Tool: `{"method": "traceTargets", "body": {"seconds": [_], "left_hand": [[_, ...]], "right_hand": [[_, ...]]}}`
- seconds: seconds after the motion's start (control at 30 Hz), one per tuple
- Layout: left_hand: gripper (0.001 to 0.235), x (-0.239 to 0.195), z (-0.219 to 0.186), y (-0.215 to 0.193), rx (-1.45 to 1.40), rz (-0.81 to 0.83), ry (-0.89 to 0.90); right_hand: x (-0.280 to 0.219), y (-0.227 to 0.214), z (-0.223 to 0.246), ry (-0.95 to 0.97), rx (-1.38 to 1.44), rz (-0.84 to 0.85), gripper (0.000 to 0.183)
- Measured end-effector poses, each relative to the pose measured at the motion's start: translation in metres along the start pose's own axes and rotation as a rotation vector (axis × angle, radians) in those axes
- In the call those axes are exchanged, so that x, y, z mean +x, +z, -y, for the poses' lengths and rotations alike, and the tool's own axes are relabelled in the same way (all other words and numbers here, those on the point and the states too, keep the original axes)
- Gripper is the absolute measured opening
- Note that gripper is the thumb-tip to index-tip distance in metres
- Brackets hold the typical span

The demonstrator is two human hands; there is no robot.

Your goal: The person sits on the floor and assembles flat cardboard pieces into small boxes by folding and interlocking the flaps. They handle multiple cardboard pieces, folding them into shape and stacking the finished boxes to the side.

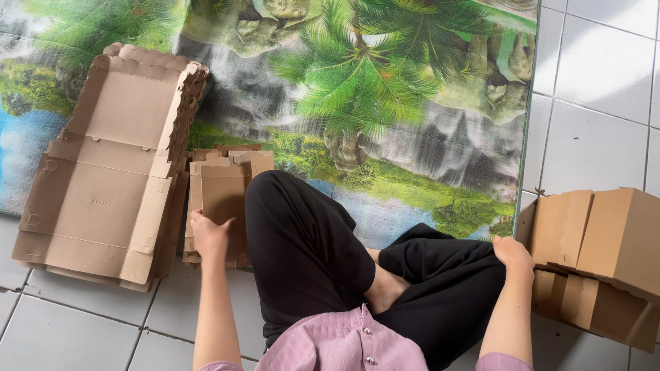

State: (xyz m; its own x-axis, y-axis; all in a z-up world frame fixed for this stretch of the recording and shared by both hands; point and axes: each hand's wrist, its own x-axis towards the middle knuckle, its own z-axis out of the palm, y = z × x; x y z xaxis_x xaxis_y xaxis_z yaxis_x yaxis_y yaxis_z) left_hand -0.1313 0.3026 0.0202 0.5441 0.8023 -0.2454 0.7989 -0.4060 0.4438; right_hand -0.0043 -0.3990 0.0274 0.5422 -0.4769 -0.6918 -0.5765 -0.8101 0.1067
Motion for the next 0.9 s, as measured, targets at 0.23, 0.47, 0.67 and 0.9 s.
{"method": "traceTargets", "body": {"seconds": [0.23,0.47,0.67,0.9], "left_hand": [[0.026,-0.008,-0.054,-0.073,0.038,0.177,0.193],[0.022,-0.057,-0.156,-0.118,-0.177,-0.252,0.604],[0.015,-0.100,-0.235,-0.071,-0.700,-0.071,0.793],[0.017,-0.186,-0.290,-0.011,-1.130,0.665,0.363]], "right_hand": [[-0.005,0.004,0.001,-0.002,0.008,-0.046,0.063],[-0.047,0.018,0.011,-0.123,0.118,-0.441,0.042],[-0.133,-0.003,0.060,-0.702,0.687,-0.721,0.021],[-0.157,0.014,0.106,-1.017,1.415,0.283,0.099]]}}
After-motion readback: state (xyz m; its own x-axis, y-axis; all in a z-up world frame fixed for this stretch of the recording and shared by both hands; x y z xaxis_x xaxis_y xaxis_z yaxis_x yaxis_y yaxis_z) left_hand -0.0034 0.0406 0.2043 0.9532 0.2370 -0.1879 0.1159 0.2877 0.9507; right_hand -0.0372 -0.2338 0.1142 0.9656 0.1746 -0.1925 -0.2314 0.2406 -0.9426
